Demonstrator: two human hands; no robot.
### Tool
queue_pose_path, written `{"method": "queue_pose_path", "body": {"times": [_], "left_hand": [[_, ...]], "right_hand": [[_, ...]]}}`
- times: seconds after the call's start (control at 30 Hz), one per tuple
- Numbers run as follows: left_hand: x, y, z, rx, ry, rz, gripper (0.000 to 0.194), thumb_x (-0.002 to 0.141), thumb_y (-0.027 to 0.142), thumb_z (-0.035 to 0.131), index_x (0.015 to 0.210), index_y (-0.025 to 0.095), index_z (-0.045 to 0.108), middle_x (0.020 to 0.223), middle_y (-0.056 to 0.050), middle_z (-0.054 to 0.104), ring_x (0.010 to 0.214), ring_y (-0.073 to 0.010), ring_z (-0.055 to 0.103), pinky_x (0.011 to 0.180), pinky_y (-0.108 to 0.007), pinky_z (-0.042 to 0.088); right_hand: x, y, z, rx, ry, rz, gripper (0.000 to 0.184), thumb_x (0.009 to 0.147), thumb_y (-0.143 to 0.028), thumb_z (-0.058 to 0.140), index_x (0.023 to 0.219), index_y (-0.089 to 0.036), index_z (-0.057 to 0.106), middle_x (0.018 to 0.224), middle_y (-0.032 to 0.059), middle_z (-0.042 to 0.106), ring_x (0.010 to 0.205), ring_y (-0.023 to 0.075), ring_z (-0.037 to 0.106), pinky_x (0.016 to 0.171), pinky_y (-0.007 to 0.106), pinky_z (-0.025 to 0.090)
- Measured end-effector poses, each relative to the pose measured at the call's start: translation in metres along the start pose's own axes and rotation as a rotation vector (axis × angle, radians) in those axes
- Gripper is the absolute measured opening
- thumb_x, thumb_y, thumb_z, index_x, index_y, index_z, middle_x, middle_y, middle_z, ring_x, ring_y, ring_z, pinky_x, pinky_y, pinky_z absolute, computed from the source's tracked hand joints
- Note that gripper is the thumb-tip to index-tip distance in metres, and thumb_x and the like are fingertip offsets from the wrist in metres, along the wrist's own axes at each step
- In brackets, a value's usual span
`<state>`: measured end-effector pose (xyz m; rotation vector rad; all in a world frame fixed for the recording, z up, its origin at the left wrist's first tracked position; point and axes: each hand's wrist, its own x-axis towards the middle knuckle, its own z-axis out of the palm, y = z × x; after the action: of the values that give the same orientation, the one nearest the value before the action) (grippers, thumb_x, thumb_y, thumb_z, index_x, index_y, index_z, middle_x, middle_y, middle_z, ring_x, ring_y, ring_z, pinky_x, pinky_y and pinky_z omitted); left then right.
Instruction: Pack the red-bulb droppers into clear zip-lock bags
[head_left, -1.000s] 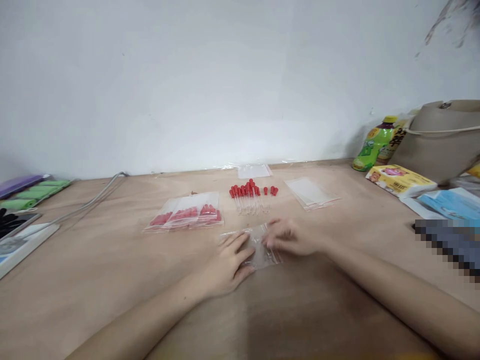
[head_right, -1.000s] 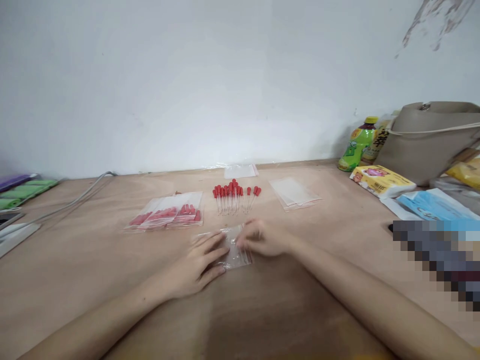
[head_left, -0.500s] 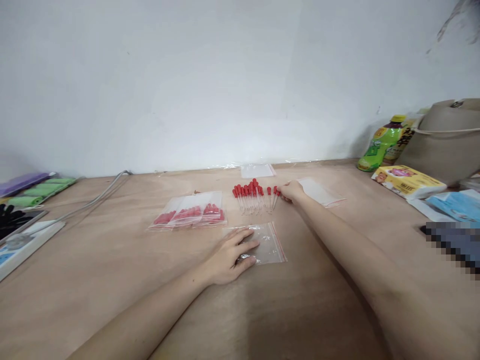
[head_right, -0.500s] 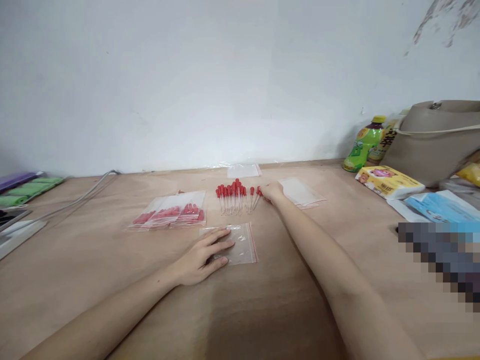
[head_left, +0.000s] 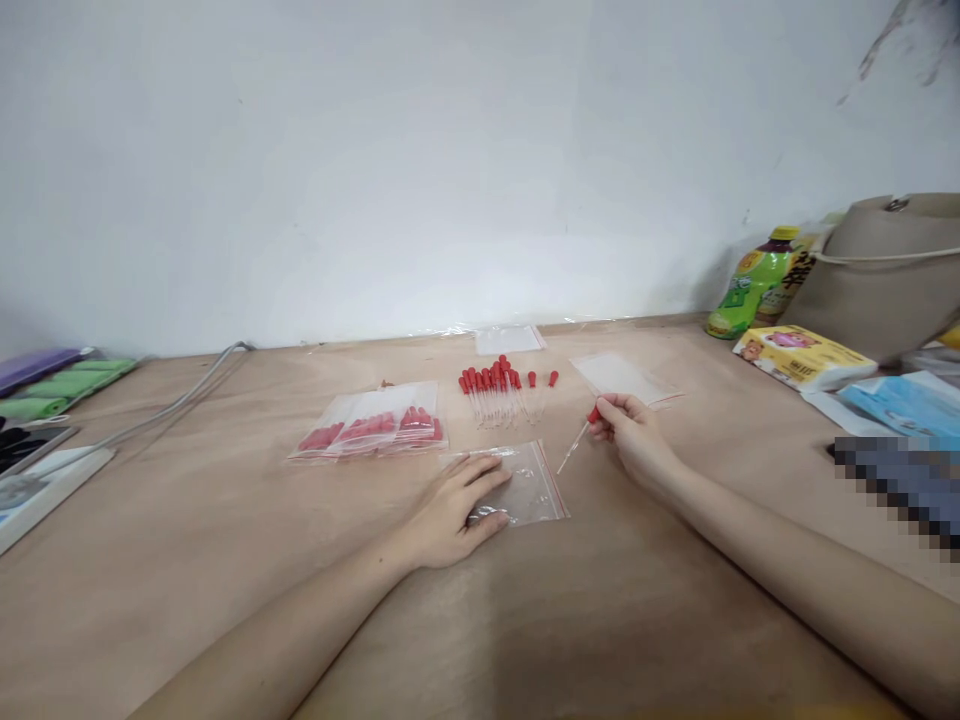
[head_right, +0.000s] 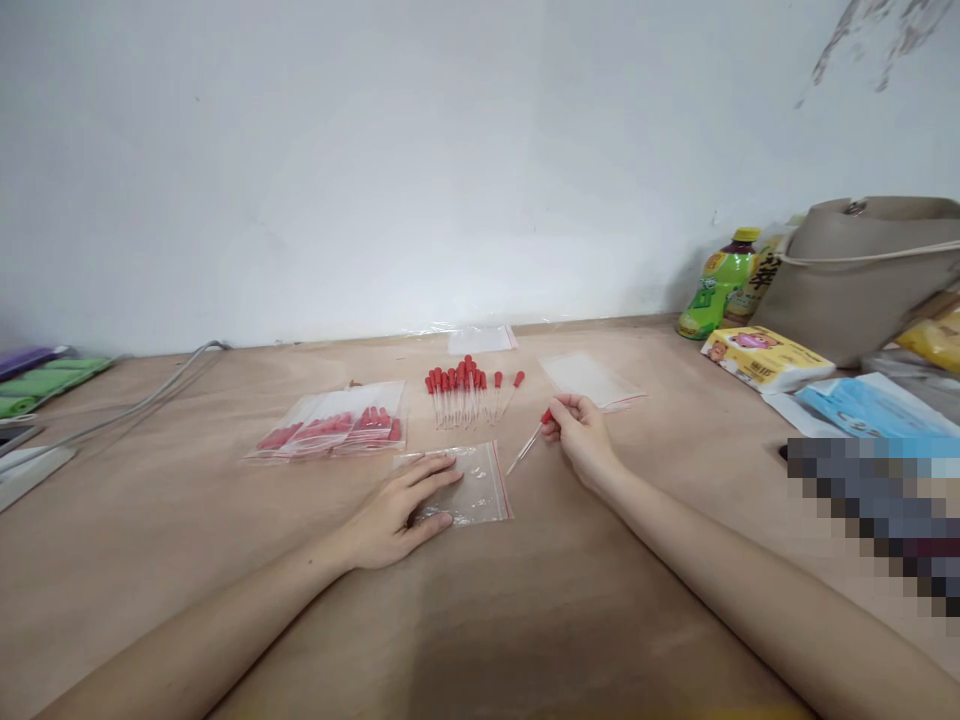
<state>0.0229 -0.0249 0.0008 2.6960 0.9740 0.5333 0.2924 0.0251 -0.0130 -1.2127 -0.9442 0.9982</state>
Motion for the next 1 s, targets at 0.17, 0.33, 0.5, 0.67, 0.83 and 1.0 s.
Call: {"method": "queue_pose_path", "body": {"times": [0.17,0.33,0.5,0.67,0.83,1.0], "left_hand": [[0.001,0.001,-0.001,-0.004,-0.024,-0.021,0.046,0.086,0.034,0.051,0.13,0.022,0.042,0.135,-0.01,0.042,0.124,-0.0242,0.039,0.104,-0.045,0.032],[0.0,0.001,-0.001,-0.015,-0.028,-0.018,0.049,0.086,0.034,0.05,0.132,0.022,0.037,0.135,-0.01,0.042,0.125,-0.0234,0.037,0.105,-0.046,0.03],[0.0,0.0,-0.001,-0.018,-0.034,-0.021,0.049,0.087,0.035,0.049,0.132,0.022,0.036,0.136,-0.009,0.041,0.126,-0.0232,0.036,0.105,-0.045,0.029],[0.0,0.002,-0.002,-0.027,-0.046,-0.035,0.048,0.087,0.035,0.048,0.132,0.022,0.036,0.136,-0.009,0.04,0.126,-0.0232,0.036,0.106,-0.045,0.028],[0.0,0.002,-0.002,-0.029,-0.049,-0.043,0.048,0.087,0.036,0.048,0.132,0.023,0.036,0.136,-0.008,0.04,0.126,-0.0225,0.035,0.106,-0.044,0.028],[0.001,0.002,-0.001,-0.047,-0.041,-0.04,0.049,0.087,0.035,0.048,0.133,0.023,0.035,0.136,-0.008,0.04,0.126,-0.0232,0.036,0.106,-0.043,0.029]], "right_hand": [[-0.013,0.003,0.005,0.071,-0.055,0.063,0.03,0.067,-0.042,0.063,0.079,-0.021,0.044,0.065,-0.0024,0.058,0.05,0.0089,0.054,0.048,0.022,0.046],[-0.02,0.002,0.004,0.103,-0.122,0.085,0.039,0.064,-0.044,0.066,0.086,-0.02,0.044,0.066,-0.0029,0.06,0.054,0.0098,0.057,0.053,0.023,0.049],[-0.01,0.005,-0.009,0.082,0.014,-0.002,0.037,0.064,-0.045,0.065,0.083,-0.02,0.045,0.064,-0.004,0.059,0.051,0.0083,0.055,0.05,0.022,0.046],[-0.006,0.007,-0.012,0.084,0.014,-0.004,0.039,0.063,-0.047,0.066,0.083,-0.02,0.046,0.065,-0.0036,0.059,0.05,0.0084,0.055,0.05,0.022,0.047],[-0.015,0.005,-0.006,0.1,-0.028,0.009,0.044,0.061,-0.049,0.068,0.084,-0.02,0.045,0.065,-0.0035,0.059,0.051,0.0091,0.056,0.05,0.023,0.047],[-0.022,0.0,-0.004,0.087,-0.163,0.094,0.044,0.061,-0.049,0.069,0.083,-0.021,0.045,0.069,-0.0019,0.061,0.06,0.0108,0.06,0.062,0.027,0.05]]}}
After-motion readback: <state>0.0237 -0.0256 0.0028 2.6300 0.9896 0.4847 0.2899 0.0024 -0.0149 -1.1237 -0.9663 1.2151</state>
